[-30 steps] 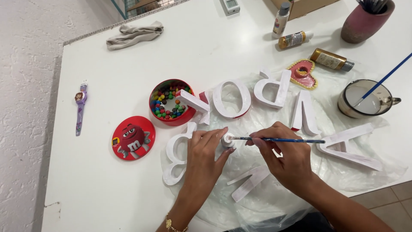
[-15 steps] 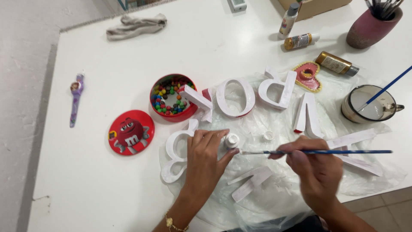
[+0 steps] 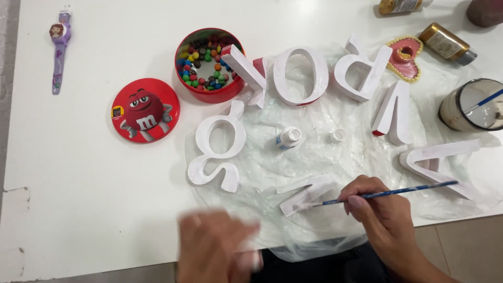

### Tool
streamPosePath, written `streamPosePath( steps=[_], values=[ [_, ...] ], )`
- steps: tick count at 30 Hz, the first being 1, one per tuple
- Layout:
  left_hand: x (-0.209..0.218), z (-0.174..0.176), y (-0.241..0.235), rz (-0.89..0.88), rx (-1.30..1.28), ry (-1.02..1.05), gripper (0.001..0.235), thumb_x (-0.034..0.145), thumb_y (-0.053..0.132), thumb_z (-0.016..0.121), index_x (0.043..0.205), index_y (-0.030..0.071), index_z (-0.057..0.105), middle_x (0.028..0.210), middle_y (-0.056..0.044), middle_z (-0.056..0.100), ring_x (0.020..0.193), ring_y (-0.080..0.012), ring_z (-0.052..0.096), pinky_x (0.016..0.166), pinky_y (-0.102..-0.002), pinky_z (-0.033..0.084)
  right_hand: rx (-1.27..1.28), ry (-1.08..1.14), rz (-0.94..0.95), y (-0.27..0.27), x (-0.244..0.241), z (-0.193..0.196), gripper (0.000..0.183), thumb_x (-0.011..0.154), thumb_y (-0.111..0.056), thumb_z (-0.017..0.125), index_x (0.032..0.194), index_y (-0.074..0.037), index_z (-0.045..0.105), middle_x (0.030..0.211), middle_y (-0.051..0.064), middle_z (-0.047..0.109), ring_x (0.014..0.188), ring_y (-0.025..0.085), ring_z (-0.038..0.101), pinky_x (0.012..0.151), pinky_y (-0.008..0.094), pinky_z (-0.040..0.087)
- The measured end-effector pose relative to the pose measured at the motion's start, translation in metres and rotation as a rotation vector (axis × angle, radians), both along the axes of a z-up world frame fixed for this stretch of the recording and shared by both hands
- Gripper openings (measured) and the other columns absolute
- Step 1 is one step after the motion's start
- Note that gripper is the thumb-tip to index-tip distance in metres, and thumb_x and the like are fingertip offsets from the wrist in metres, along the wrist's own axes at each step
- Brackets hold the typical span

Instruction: The person paints white 3D letters with white paint using a paintbrush. They dip the brush into a container of paint and apply it to the letters laid out on a plastic sheet on a white table.

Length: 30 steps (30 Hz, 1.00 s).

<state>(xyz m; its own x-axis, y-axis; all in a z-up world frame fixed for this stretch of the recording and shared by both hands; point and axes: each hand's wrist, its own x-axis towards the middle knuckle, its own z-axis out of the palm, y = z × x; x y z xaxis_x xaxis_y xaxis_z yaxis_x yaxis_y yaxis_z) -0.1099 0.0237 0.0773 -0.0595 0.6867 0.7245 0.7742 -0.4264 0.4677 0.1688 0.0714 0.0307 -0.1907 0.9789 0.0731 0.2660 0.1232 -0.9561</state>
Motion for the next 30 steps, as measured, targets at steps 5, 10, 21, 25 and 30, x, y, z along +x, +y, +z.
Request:
streamPosePath(
  steps=[5, 10, 21, 25, 30],
  values=[
    [0.014, -0.069, -0.038, 0.027, 0.071, -0.176, 0.045, 0.104, 0.02, 0.036, 0.062, 0.013, 0.05, 0.055, 0.003, 0.049, 0.052, -0.0146, 0.038, 0.054, -0.03, 0.032, 0.065, -0.152, 0.077, 0.003, -0.013, 0.002, 0.031, 0.111, -0.018, 0.05, 0.093, -0.006, 0.074, 0.089, 0.002, 0.073, 0.07, 0.012, 0.068, 0.063, 0.026, 0.051],
    [0.01, -0.087, -0.037, -0.02, 0.026, -0.461, 0.068, 0.116, 0.039, 0.035, 0.058, 0.008, 0.049, 0.05, 0.0, 0.039, 0.045, -0.0111, 0.033, 0.047, -0.027, 0.023, 0.239, -0.297, 0.02, 0.008, -0.006, 0.005, 0.021, 0.113, -0.016, 0.048, 0.103, -0.009, 0.064, 0.082, 0.002, 0.072, 0.071, 0.012, 0.07, 0.069, 0.026, 0.052],
    [-0.006, -0.075, -0.045, -0.89, -0.399, -0.094, 0.04, 0.119, 0.018, 0.051, 0.08, 0.013, 0.056, 0.074, 0.001, 0.048, 0.062, -0.0191, 0.042, 0.057, -0.036, 0.029, 0.226, -0.292, -0.017, 0.004, -0.014, 0.015, 0.021, 0.113, -0.016, 0.049, 0.101, -0.008, 0.065, 0.081, 0.002, 0.07, 0.076, 0.014, 0.068, 0.066, 0.027, 0.047],
    [0.024, -0.088, -0.034, -1.274, -0.691, 0.308, 0.03, 0.112, 0.007, 0.059, 0.083, 0.007, 0.053, 0.07, -0.005, 0.055, 0.06, -0.0269, 0.056, 0.058, -0.041, 0.036, 0.112, -0.264, 0.101, -0.001, -0.024, 0.009, 0.02, 0.108, -0.019, 0.053, 0.1, -0.011, 0.07, 0.086, 0.0, 0.075, 0.073, 0.01, 0.074, 0.054, 0.022, 0.053],
    [0.045, -0.072, -0.004, -1.436, -0.782, 0.654, 0.046, 0.095, 0.003, 0.065, 0.057, 0.012, 0.04, 0.048, -0.002, 0.052, 0.041, -0.0189, 0.049, 0.048, -0.038, 0.032, 0.181, -0.291, -0.044, -0.006, -0.021, 0.007, 0.02, 0.112, -0.015, 0.049, 0.099, -0.011, 0.064, 0.083, -0.001, 0.069, 0.067, 0.01, 0.06, 0.058, 0.028, 0.037]
  ],
)
